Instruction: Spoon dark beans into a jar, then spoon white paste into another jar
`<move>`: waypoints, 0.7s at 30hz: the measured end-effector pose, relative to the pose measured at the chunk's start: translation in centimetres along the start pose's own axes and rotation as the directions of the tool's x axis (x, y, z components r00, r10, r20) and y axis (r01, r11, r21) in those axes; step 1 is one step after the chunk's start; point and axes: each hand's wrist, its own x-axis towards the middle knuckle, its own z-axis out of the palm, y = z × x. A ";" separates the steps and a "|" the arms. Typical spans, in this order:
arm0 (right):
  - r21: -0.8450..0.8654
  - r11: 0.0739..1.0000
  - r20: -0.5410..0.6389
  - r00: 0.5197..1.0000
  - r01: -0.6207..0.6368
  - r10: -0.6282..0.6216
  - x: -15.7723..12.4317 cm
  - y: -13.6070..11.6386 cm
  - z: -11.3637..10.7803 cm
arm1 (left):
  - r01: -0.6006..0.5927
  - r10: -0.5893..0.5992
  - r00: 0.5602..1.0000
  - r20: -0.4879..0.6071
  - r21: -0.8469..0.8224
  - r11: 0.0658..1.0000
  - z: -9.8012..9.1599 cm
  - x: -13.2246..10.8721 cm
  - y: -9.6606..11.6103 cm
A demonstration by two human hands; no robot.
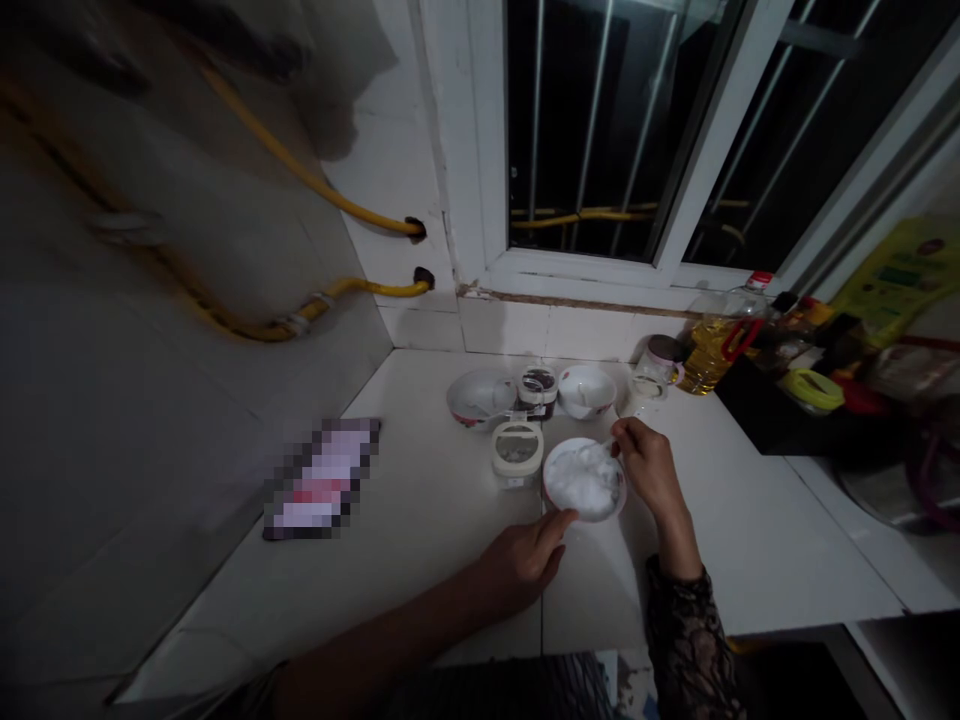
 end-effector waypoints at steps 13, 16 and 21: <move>0.230 0.956 0.082 0.983 -0.181 0.166 0.5 0.5 0.2 | -0.001 0.001 1.000 0.002 0.000 1.000 0.4 -0.2 -0.2; 0.169 0.972 0.153 0.979 -0.160 0.135 0.3 0.3 0.8 | 0.009 -0.009 1.000 -0.004 0.003 1.000 0.4 -0.1 -0.1; 0.318 0.916 0.103 0.970 -0.243 0.221 0.6 0.4 0.0 | -0.020 0.020 1.000 -0.022 0.012 1.000 0.5 -0.2 -0.2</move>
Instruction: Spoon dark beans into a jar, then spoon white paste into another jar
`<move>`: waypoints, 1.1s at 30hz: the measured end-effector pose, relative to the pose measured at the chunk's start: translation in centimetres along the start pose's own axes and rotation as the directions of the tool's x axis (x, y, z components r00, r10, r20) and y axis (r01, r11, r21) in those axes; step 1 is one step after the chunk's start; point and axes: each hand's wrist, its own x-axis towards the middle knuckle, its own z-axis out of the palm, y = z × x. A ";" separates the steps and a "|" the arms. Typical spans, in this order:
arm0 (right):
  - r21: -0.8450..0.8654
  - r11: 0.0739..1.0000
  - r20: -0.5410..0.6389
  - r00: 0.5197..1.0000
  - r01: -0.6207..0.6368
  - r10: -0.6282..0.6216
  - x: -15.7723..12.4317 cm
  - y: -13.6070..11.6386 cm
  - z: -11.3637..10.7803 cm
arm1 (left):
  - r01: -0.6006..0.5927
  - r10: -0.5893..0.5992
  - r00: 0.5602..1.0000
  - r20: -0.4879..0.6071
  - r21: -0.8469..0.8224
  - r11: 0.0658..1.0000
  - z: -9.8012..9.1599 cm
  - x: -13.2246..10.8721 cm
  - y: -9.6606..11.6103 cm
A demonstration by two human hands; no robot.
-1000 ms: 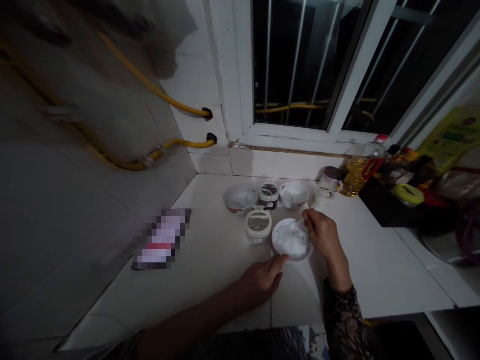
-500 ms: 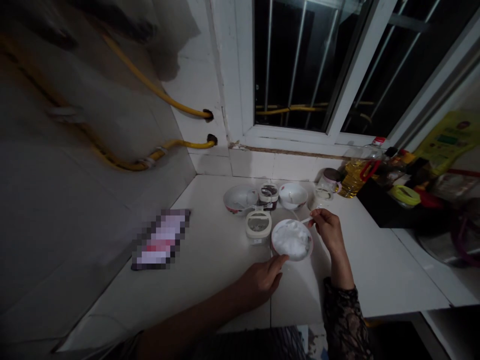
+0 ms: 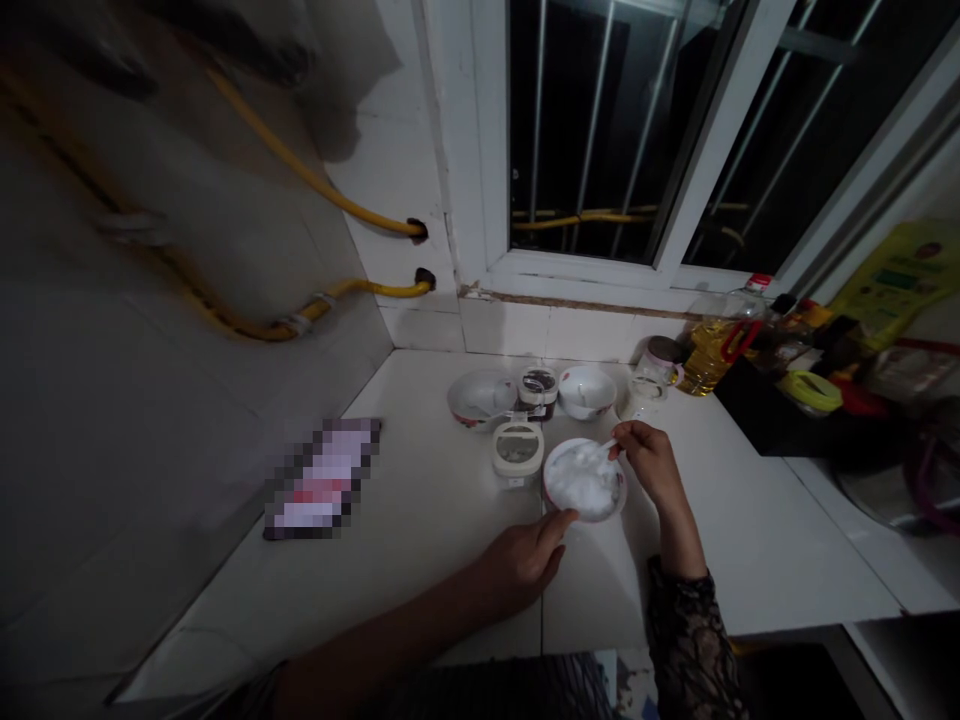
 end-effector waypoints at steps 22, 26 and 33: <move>0.020 0.994 0.166 0.981 -0.108 0.103 -0.1 -0.1 -0.3 | 0.014 -0.014 0.999 0.032 -0.009 1.000 0.0 0.0 -0.1; 0.059 0.988 0.130 0.982 -0.142 0.134 0.0 -0.3 -0.3 | 0.027 -0.026 0.999 0.040 -0.037 0.999 0.0 0.0 -0.1; 0.156 0.977 0.010 0.989 -0.149 0.149 0.0 -0.5 -1.1 | 0.005 -0.005 1.000 0.017 0.009 1.000 0.1 0.1 0.0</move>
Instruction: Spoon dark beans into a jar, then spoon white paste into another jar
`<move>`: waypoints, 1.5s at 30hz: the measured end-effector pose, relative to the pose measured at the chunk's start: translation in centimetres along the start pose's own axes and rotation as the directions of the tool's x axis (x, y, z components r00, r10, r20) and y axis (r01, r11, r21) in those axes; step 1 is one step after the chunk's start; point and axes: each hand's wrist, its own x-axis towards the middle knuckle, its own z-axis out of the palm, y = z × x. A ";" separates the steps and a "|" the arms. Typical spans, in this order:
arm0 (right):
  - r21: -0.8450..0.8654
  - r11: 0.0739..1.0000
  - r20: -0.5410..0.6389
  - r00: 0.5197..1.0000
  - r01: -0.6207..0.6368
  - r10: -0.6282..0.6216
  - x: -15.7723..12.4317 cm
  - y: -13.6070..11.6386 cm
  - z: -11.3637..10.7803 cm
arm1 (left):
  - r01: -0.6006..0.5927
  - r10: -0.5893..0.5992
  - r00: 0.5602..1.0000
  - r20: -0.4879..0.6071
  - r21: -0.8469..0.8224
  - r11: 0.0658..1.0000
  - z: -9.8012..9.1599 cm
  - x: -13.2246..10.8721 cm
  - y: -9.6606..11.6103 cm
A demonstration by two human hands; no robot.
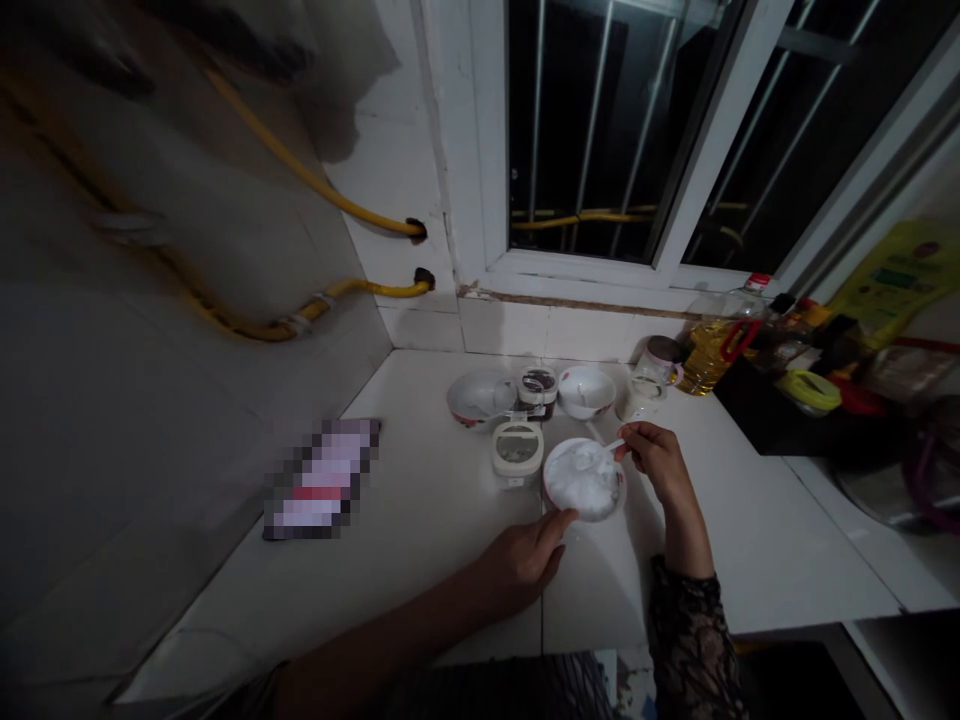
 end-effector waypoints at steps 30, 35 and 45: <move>-0.390 0.613 0.200 0.713 0.687 -0.673 -3.5 -1.1 5.1 | 0.043 -0.042 0.998 0.056 -0.014 0.999 0.0 0.1 0.1; -0.298 0.821 -0.075 0.846 0.487 -0.529 -3.1 -0.8 1.3 | 0.038 -0.038 0.997 0.071 -0.004 0.999 0.0 -0.2 0.0; -0.465 0.777 0.161 0.903 0.425 -0.397 -3.2 -0.5 2.4 | 0.072 -0.069 0.995 0.077 -0.041 0.997 -0.4 0.1 0.2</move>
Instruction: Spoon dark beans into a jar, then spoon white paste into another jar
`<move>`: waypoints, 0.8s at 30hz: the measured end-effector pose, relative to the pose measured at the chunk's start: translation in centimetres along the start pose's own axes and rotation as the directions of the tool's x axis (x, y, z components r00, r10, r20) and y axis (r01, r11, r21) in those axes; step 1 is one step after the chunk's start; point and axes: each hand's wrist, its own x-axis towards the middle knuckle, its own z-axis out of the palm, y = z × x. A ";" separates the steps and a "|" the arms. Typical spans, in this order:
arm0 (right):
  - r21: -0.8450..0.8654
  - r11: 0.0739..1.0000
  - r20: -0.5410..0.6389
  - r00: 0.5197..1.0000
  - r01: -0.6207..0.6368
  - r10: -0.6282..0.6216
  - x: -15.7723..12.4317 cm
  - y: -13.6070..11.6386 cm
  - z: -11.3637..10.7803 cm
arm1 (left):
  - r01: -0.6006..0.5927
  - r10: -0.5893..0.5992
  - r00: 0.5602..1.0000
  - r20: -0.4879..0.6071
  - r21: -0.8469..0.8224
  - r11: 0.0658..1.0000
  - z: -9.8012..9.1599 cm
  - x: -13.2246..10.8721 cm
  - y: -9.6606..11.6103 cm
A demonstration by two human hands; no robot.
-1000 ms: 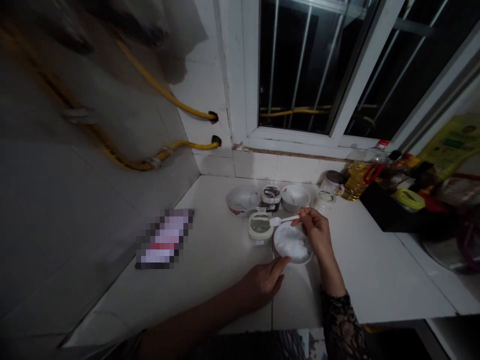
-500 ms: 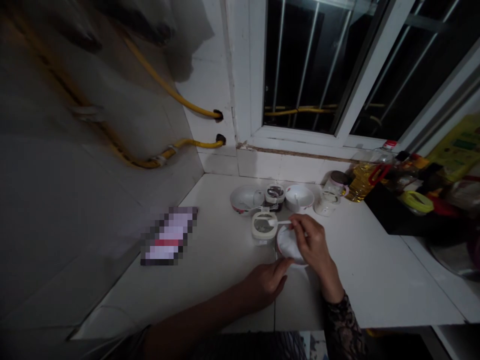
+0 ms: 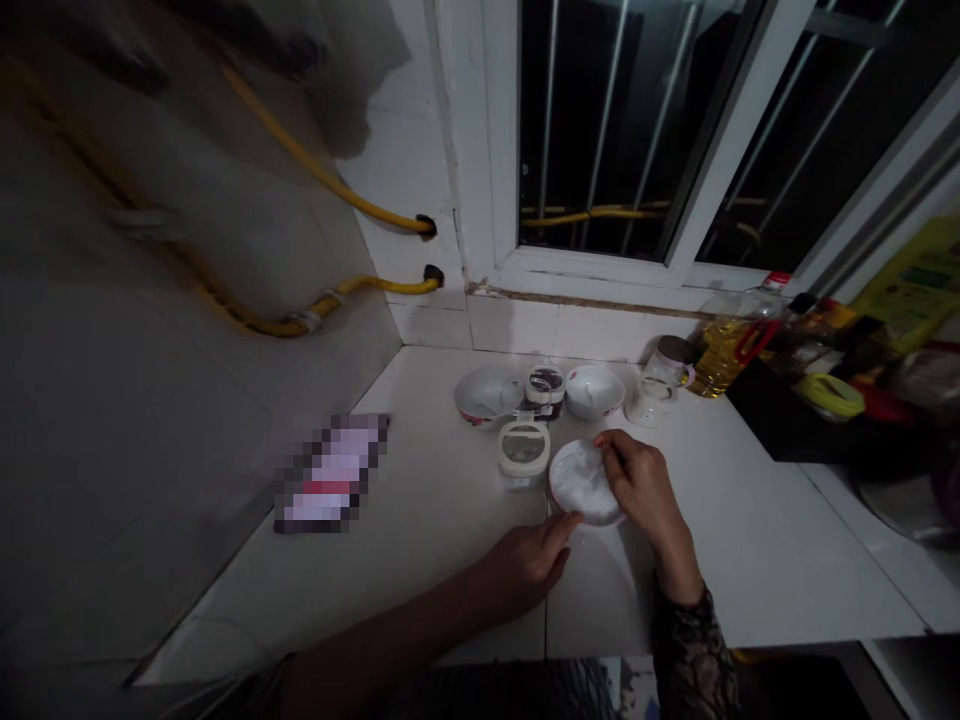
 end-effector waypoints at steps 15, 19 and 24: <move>0.340 0.923 -0.128 0.964 -0.179 0.235 1.1 1.5 -0.7 | -0.040 0.041 0.998 -0.050 0.020 0.999 0.2 0.0 -0.1; 0.400 0.893 -0.108 0.957 -0.207 0.271 1.4 1.6 -0.5 | -0.041 0.042 0.998 -0.054 0.016 0.999 0.1 0.0 0.0; 0.551 0.797 -0.082 0.934 -0.248 0.347 1.7 1.7 -0.9 | -0.038 0.039 0.998 -0.059 0.008 0.999 0.3 -0.1 -0.1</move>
